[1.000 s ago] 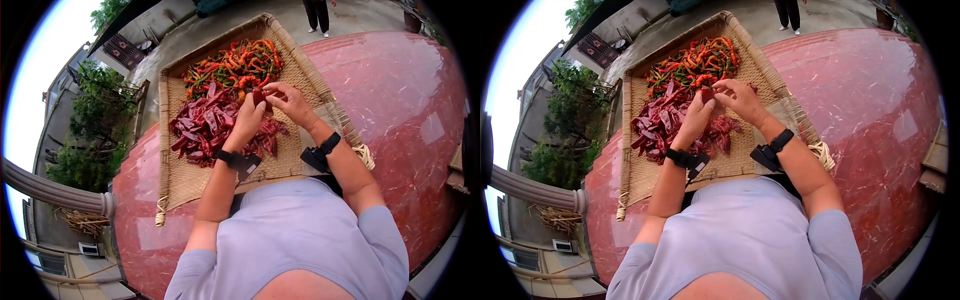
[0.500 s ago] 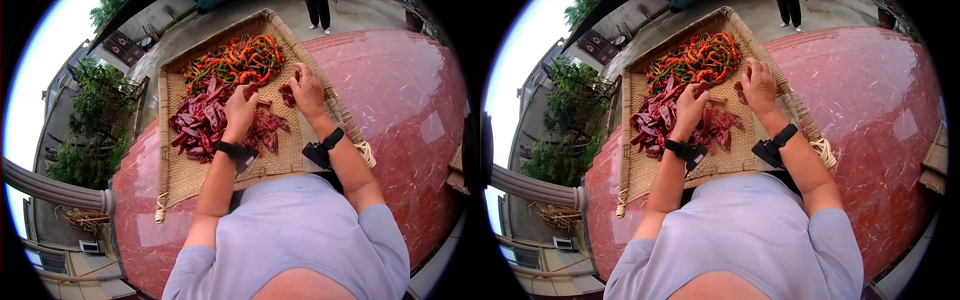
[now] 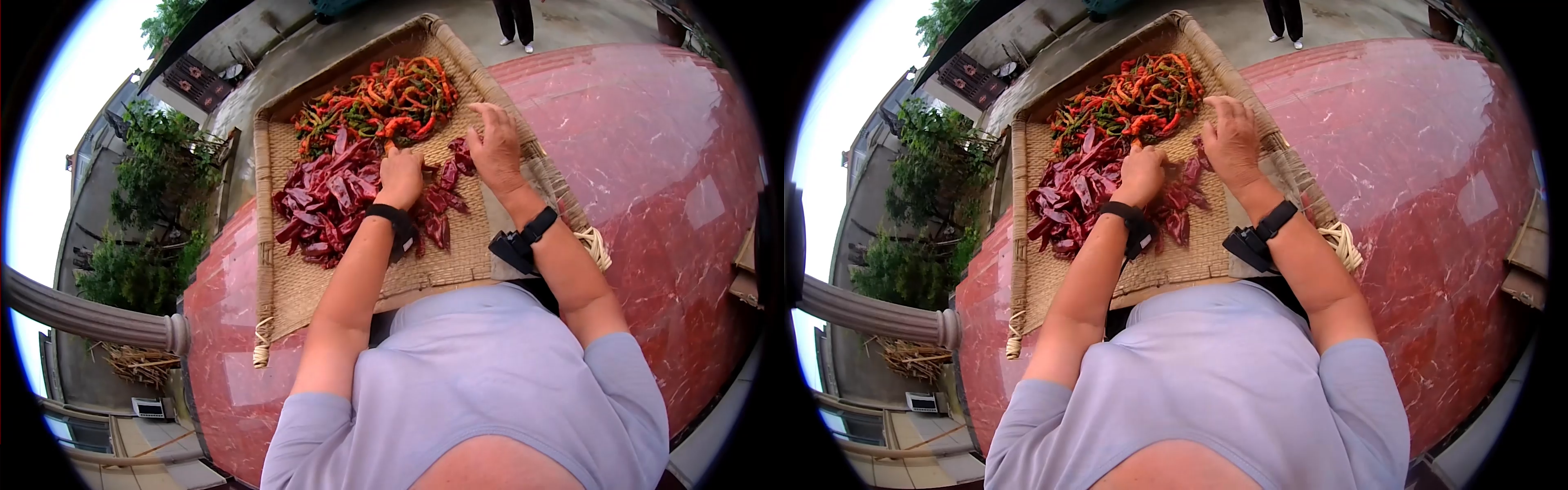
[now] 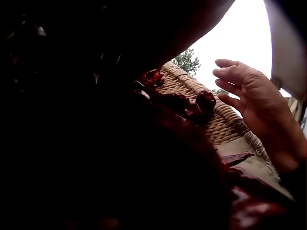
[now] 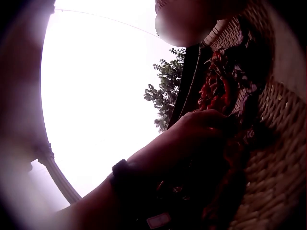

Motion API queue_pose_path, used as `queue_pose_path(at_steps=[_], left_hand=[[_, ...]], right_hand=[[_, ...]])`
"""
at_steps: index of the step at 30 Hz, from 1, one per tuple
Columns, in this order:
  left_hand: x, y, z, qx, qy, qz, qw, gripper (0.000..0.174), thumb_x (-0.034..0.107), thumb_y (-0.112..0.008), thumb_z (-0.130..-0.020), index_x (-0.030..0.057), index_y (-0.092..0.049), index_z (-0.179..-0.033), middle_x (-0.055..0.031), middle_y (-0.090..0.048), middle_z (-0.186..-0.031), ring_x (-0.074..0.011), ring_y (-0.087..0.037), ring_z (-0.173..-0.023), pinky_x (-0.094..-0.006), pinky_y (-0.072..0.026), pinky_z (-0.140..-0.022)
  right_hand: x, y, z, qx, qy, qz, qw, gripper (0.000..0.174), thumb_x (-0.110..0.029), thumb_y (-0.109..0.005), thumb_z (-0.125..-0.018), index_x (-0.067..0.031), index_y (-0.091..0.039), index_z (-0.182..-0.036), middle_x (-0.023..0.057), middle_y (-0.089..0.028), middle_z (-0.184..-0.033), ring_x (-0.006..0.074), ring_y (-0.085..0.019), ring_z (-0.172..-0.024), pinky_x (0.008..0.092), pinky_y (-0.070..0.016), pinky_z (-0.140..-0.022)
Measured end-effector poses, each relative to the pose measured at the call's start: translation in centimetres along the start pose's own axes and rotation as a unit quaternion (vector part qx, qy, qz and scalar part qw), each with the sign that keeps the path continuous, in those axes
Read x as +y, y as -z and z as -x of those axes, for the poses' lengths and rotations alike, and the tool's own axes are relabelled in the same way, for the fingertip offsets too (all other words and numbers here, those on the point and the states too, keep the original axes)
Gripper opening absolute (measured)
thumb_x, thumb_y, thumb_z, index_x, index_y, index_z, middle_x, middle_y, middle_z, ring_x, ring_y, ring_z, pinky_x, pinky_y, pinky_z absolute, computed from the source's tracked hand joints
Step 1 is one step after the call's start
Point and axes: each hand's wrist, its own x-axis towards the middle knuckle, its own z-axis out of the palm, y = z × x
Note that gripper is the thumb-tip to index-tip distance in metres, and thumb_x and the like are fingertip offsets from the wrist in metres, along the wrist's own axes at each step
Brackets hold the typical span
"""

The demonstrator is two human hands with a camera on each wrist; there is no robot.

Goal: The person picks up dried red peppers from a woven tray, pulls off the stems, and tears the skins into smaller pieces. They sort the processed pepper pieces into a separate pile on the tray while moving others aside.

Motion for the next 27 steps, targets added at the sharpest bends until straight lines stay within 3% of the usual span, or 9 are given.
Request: queue_pose_path(at_steps=[1,4,5,9,13,16,19,23,27], left_hand=[[0.0,0.1,0.0,-0.003,0.010,-0.010,1.000,0.021,0.008,-0.062,-0.085,0.0068,-0.071,-0.105,-0.0158,-0.065,-0.105,-0.0356,-0.057,-0.104,-0.0456,-0.0506,-0.086],[0.9,1.8,0.7,0.118,0.052,0.074,0.989,0.019,0.011,-0.065,-0.084,0.0057,-0.070,-0.102,-0.0171,-0.064,-0.106,-0.0358,-0.057,-0.101,-0.0473,-0.0508,-0.083],[0.8,2.2,0.5,0.106,0.051,0.085,0.989,0.026,0.012,-0.066,-0.086,0.0043,-0.069,-0.110,-0.0176,-0.064,-0.110,-0.0344,-0.060,-0.101,-0.0444,-0.0520,-0.083],[2.0,4.5,0.2,0.075,-0.009,0.448,0.891,0.036,0.007,-0.060,-0.090,0.0011,-0.062,-0.125,-0.0193,-0.065,-0.114,-0.0315,-0.066,-0.099,-0.0380,-0.0535,-0.086],[0.4,0.6,-1.0,0.033,-0.006,0.277,0.960,0.035,0.004,-0.057,-0.087,0.0011,-0.064,-0.122,-0.0204,-0.069,-0.101,-0.0335,-0.067,-0.097,-0.0402,-0.0536,-0.085],[1.3,-0.5,-0.4,0.000,0.015,0.209,0.978,0.028,0.010,-0.066,-0.082,0.0028,-0.068,-0.110,-0.0194,-0.069,-0.098,-0.0345,-0.067,-0.094,-0.0416,-0.0535,-0.083],[1.7,-0.6,-0.5,0.004,0.029,0.210,0.977,0.021,0.008,-0.070,-0.079,0.0019,-0.067,-0.098,-0.0216,-0.067,-0.101,-0.0397,-0.064,-0.097,-0.0471,-0.0518,-0.082],[1.1,0.9,-0.3,0.040,0.050,0.267,0.961,0.019,0.011,-0.071,-0.079,-0.0005,-0.065,-0.093,-0.0192,-0.070,-0.087,-0.0331,-0.069,-0.084,-0.0402,-0.0537,-0.075],[-0.4,3.0,-0.3,0.118,0.073,0.336,0.932,0.018,0.004,-0.073,-0.083,-0.0011,-0.057,-0.090,-0.0129,-0.061,-0.085,-0.0251,-0.062,-0.076,-0.0390,-0.0519,-0.070]], right_hand=[[0.0,0.0,0.0,0.005,0.005,-0.006,1.000,0.040,-0.009,-0.065,-0.083,-0.0083,-0.057,-0.122,0.0125,-0.058,-0.123,0.0322,-0.052,-0.116,0.0435,-0.0406,-0.103],[0.3,-0.2,0.1,0.006,0.014,-0.012,1.000,0.038,-0.008,-0.064,-0.084,-0.0079,-0.057,-0.122,0.0130,-0.058,-0.122,0.0324,-0.052,-0.116,0.0435,-0.0408,-0.103],[0.3,-0.2,0.1,0.005,0.017,-0.014,1.000,0.038,-0.008,-0.064,-0.084,-0.0077,-0.057,-0.121,0.0132,-0.058,-0.121,0.0324,-0.052,-0.116,0.0435,-0.0408,-0.103],[-0.1,0.0,0.1,-0.005,0.014,-0.016,1.000,0.037,-0.008,-0.063,-0.084,-0.0074,-0.057,-0.120,0.0140,-0.058,-0.120,0.0329,-0.052,-0.114,0.0439,-0.0419,-0.101],[0.2,-0.1,0.1,0.002,0.010,-0.020,1.000,0.036,-0.007,-0.062,-0.084,-0.0069,-0.057,-0.120,0.0142,-0.058,-0.120,0.0332,-0.053,-0.113,0.0443,-0.0425,-0.100],[0.2,-0.1,0.0,-0.001,0.009,-0.027,1.000,0.036,-0.006,-0.061,-0.084,-0.0065,-0.058,-0.119,0.0140,-0.059,-0.119,0.0334,-0.053,-0.112,0.0441,-0.0421,-0.101],[0.2,-0.1,0.0,0.003,0.016,-0.034,0.999,0.035,-0.006,-0.061,-0.083,-0.0064,-0.058,-0.119,0.0139,-0.059,-0.119,0.0334,-0.053,-0.111,0.0439,-0.0417,-0.100],[0.4,-0.2,0.1,0.008,0.021,-0.032,0.999,0.035,-0.006,-0.061,-0.083,-0.0063,-0.057,-0.118,0.0134,-0.059,-0.118,0.0332,-0.053,-0.111,0.0441,-0.0418,-0.100],[0.3,-0.2,0.1,-0.002,0.015,-0.031,0.999,0.035,-0.006,-0.060,-0.084,-0.0061,-0.057,-0.118,0.0136,-0.059,-0.118,0.0332,-0.053,-0.112,0.0446,-0.0417,-0.100]])
